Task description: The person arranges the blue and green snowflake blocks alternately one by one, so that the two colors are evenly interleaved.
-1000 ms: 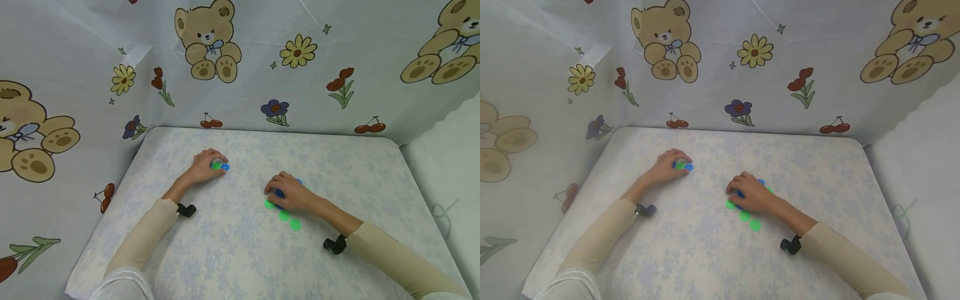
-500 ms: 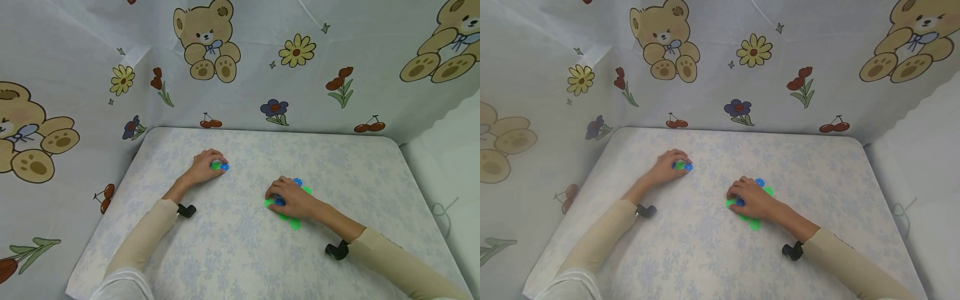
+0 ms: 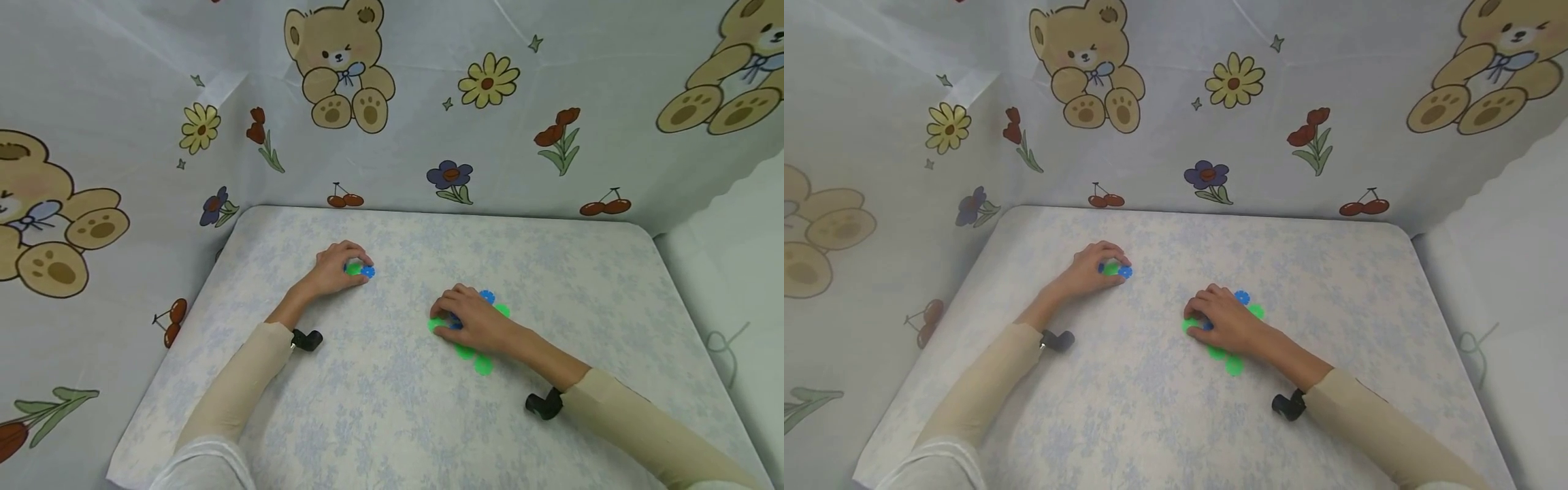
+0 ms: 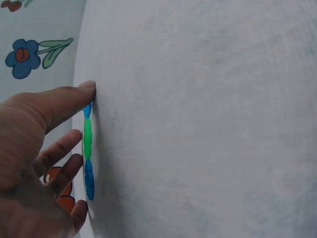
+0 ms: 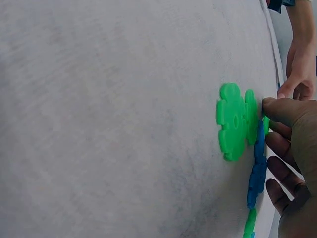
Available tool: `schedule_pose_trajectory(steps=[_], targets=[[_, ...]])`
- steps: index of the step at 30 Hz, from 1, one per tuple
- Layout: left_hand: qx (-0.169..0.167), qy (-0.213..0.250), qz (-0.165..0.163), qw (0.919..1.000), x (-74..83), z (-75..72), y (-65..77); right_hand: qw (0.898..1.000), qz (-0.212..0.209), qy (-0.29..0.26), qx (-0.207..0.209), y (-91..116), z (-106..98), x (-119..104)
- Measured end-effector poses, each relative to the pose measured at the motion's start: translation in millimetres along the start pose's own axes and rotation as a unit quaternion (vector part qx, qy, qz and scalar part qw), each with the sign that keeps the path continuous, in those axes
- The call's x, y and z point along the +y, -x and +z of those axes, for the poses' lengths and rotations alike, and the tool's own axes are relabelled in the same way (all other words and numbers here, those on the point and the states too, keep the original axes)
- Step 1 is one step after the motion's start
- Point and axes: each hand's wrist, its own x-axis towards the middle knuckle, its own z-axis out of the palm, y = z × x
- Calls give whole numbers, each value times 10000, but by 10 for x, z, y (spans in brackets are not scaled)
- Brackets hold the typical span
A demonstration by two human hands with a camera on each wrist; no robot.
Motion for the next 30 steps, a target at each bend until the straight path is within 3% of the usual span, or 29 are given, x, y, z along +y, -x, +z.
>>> schedule_pose_trajectory(steps=[11, 20, 30], targets=[[-42, -7, 33, 10000, -53, 14, -6, 10000, 73, -19, -45, -216, 7, 7], [-76, -6, 45, 10000, -64, 25, -24, 9997, 61, 163, 168, -369, 37, 38], [-36, -82, 60, 9999, -77, 35, -32, 9976, 447, 467, 260, -589, 62, -23]])
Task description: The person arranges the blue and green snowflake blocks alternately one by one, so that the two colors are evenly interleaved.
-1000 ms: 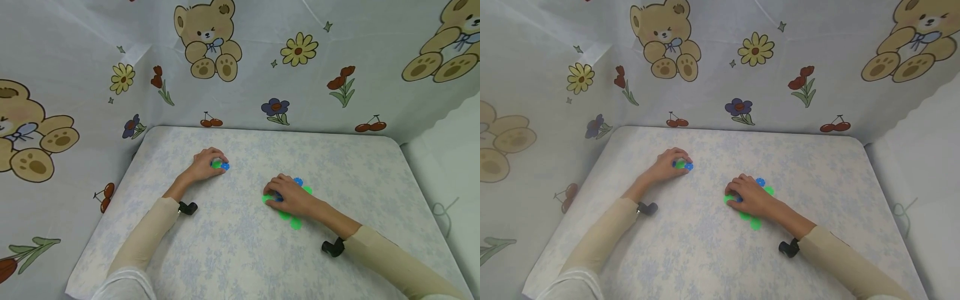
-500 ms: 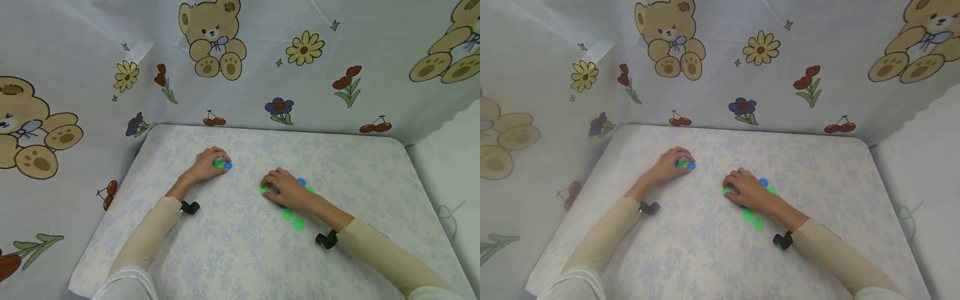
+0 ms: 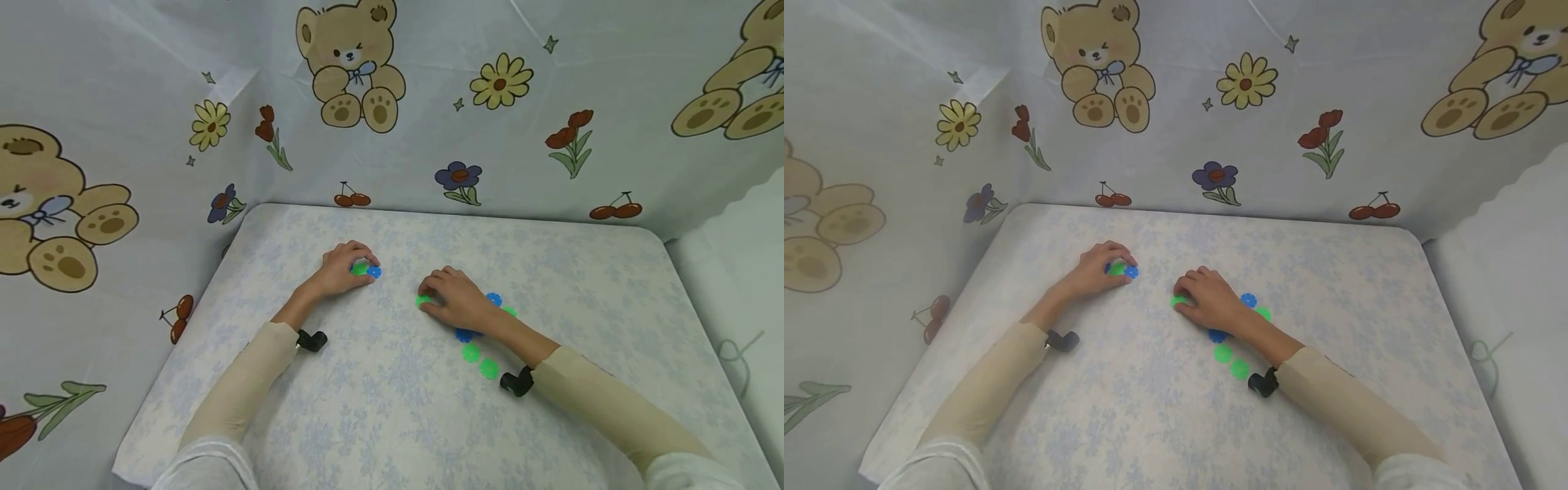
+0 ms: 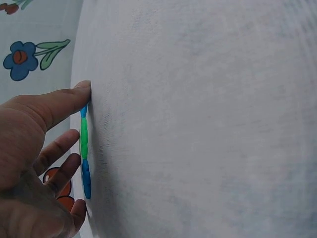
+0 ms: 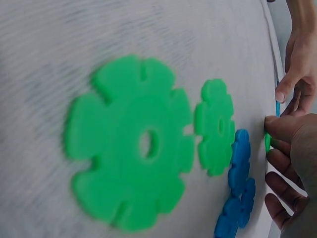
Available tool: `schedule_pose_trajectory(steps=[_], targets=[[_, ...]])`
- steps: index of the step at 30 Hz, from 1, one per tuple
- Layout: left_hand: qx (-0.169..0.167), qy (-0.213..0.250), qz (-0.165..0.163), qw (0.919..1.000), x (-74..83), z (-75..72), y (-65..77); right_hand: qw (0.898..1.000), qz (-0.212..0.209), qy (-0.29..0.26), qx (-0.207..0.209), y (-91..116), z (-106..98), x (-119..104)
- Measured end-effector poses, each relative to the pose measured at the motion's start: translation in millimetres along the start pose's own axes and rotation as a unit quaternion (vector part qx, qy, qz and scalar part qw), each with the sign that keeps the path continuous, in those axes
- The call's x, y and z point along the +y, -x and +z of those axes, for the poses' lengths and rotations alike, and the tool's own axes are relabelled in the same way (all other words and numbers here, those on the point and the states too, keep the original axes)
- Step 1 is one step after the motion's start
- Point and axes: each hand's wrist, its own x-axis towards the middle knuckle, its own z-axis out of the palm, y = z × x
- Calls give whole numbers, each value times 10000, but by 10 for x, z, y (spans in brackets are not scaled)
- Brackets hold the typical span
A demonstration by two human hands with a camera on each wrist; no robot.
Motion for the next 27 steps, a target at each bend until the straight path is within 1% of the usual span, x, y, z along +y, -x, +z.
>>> schedule_pose_trajectory(steps=[5, 11, 17, 27], targets=[[-12, 14, -43, 10000, 9, -4, 18, 9999, 109, 85, 43, -86, 11, -49], [3, 26, 9, 10000, 7, -8, 19, 9998, 201, 12, 30, -215, 29, -67], [-43, -30, -18, 10000, 21, -14, 17, 9997, 220, -124, -5, -336, 61, -73], [-12, -30, -1, 10000, 47, -20, 29, 9998, 201, -28, 31, -480, 89, -92]])
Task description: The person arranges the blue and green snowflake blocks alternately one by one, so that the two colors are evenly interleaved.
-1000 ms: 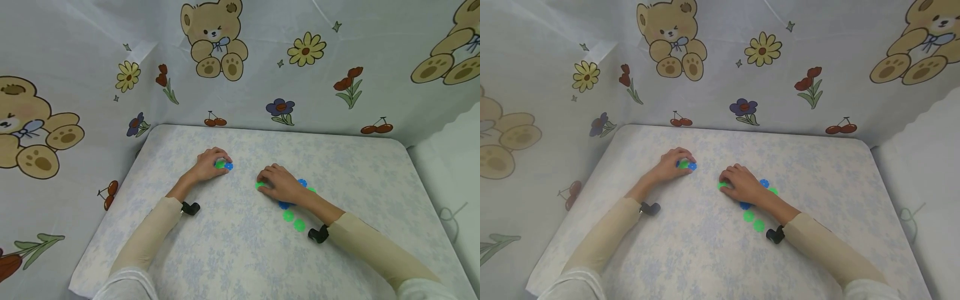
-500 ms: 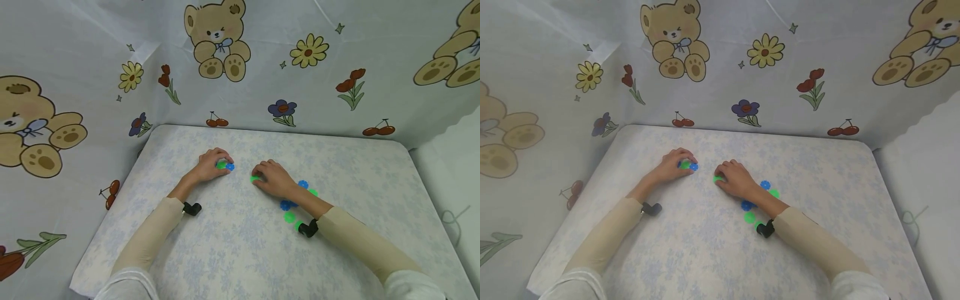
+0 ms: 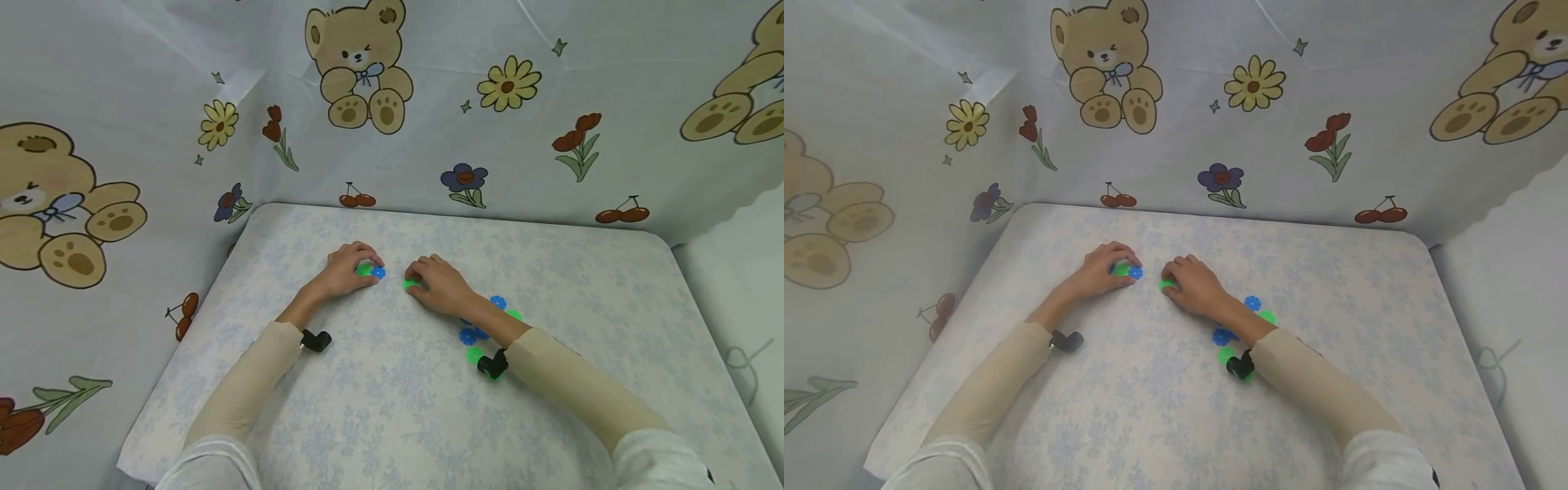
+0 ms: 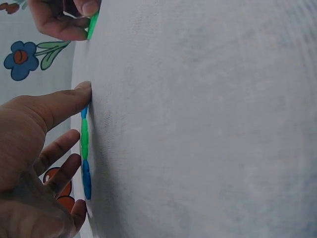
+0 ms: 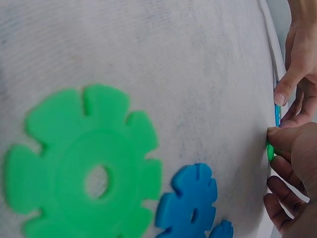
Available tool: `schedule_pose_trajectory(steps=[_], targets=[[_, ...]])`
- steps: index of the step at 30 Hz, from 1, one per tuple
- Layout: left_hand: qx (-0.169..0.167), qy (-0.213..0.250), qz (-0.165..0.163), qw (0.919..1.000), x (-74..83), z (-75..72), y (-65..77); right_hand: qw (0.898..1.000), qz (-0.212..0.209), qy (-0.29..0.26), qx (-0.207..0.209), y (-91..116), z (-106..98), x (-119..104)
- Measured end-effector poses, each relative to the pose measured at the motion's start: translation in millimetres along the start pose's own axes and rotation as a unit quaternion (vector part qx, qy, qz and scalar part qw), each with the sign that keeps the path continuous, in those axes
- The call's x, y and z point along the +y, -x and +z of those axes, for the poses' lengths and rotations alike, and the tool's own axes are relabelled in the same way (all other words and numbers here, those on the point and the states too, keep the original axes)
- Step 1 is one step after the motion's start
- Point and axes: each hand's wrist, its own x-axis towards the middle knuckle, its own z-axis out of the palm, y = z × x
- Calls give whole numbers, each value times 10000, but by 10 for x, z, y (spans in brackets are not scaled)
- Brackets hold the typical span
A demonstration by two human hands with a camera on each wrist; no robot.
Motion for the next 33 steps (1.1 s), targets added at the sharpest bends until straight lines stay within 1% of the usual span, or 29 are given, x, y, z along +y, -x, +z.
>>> schedule_pose_trajectory(steps=[9, 13, 18, 24, 33], targets=[[40, 0, -18, 10000, -43, -4, 9, 9998, -136, 141, -35, -178, 42, -44], [24, 13, -52, 10000, -36, -10, 14, 9996, -161, 201, -105, -241, 70, -56], [-7, 1, -47, 10000, -13, -16, -1, 9997, -201, 159, -40, -299, 90, -71], [-45, -26, -95, 9999, 18, -24, -21, 9996, -224, 149, -4, -339, 105, -76], [-54, -84, -146, 9998, 39, -27, -18, 9996, -232, 105, 72, -343, 116, -104]])
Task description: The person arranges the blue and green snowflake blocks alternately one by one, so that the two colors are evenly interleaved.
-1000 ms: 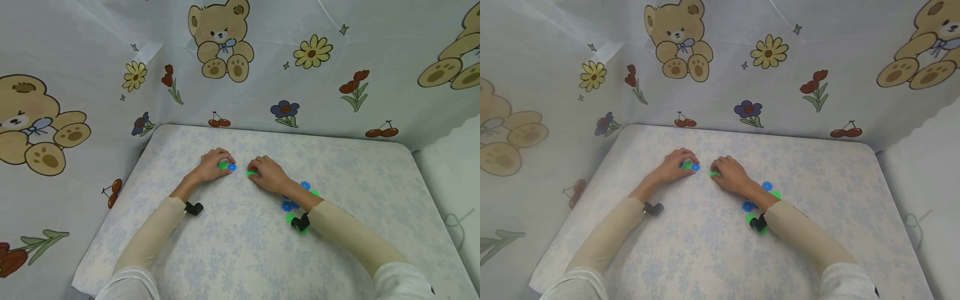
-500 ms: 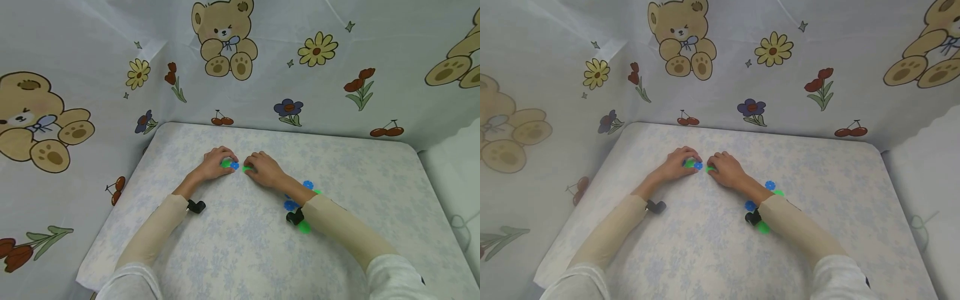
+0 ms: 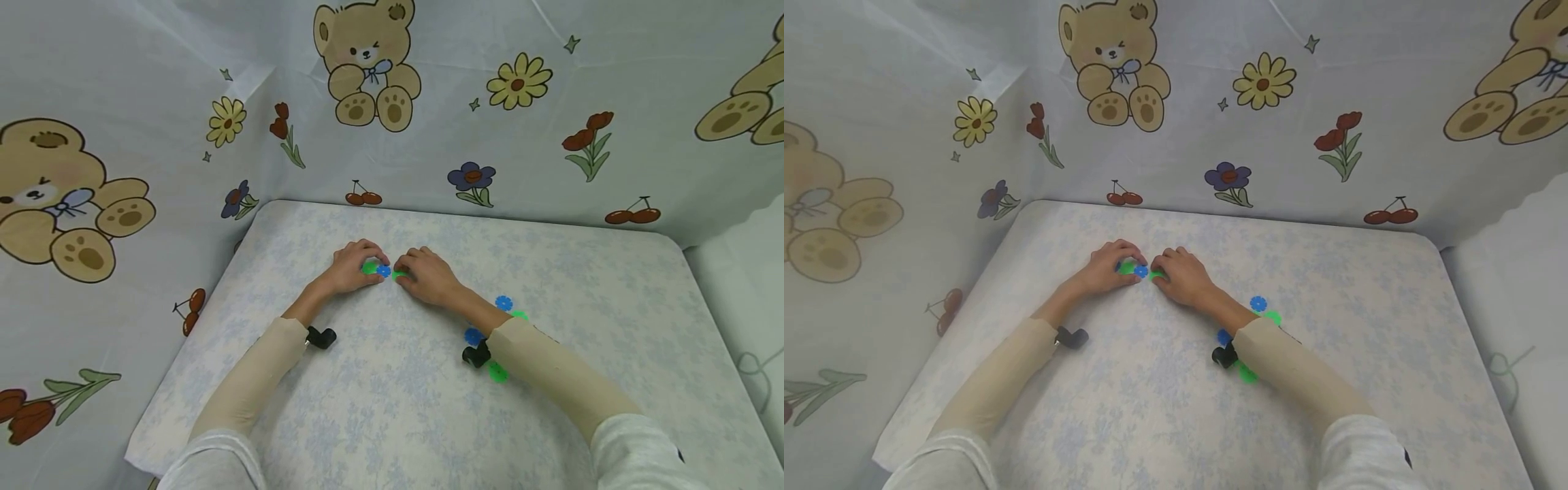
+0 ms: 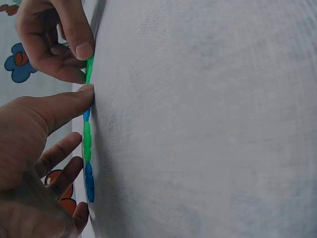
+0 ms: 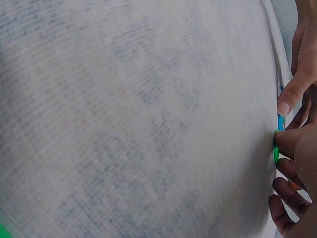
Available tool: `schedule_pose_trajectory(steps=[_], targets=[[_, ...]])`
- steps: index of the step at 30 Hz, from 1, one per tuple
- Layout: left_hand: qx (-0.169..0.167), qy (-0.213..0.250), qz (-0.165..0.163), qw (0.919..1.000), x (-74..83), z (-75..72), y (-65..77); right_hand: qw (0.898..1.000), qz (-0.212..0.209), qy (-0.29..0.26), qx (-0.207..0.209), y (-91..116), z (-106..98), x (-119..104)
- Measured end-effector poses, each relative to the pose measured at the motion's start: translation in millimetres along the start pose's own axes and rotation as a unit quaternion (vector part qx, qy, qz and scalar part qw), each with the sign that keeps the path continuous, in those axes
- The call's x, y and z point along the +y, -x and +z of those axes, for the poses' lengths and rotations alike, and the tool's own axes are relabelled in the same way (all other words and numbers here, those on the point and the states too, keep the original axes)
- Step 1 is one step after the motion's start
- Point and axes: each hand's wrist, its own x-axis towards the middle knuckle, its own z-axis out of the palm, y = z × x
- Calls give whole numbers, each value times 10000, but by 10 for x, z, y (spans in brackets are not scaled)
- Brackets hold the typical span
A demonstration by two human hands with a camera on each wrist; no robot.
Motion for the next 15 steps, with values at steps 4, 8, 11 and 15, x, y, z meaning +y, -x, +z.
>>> schedule_pose_trajectory(steps=[4, 8, 11, 15], targets=[[1, 18, -2, 10000, 4, 1, -4, 10000, 30, 24, -30, -10, -5, -9], [15, 28, -14, 10000, 3, 2, -7, 10000, 48, -9, -39, -21, 4, -19], [26, -36, -35, 10000, -14, 11, -6, 10000, 29, -21, -35, -27, 22, -26], [44, -89, -24, 9999, -36, 21, -7, 10000, 26, -49, 15, -22, 31, -31]])
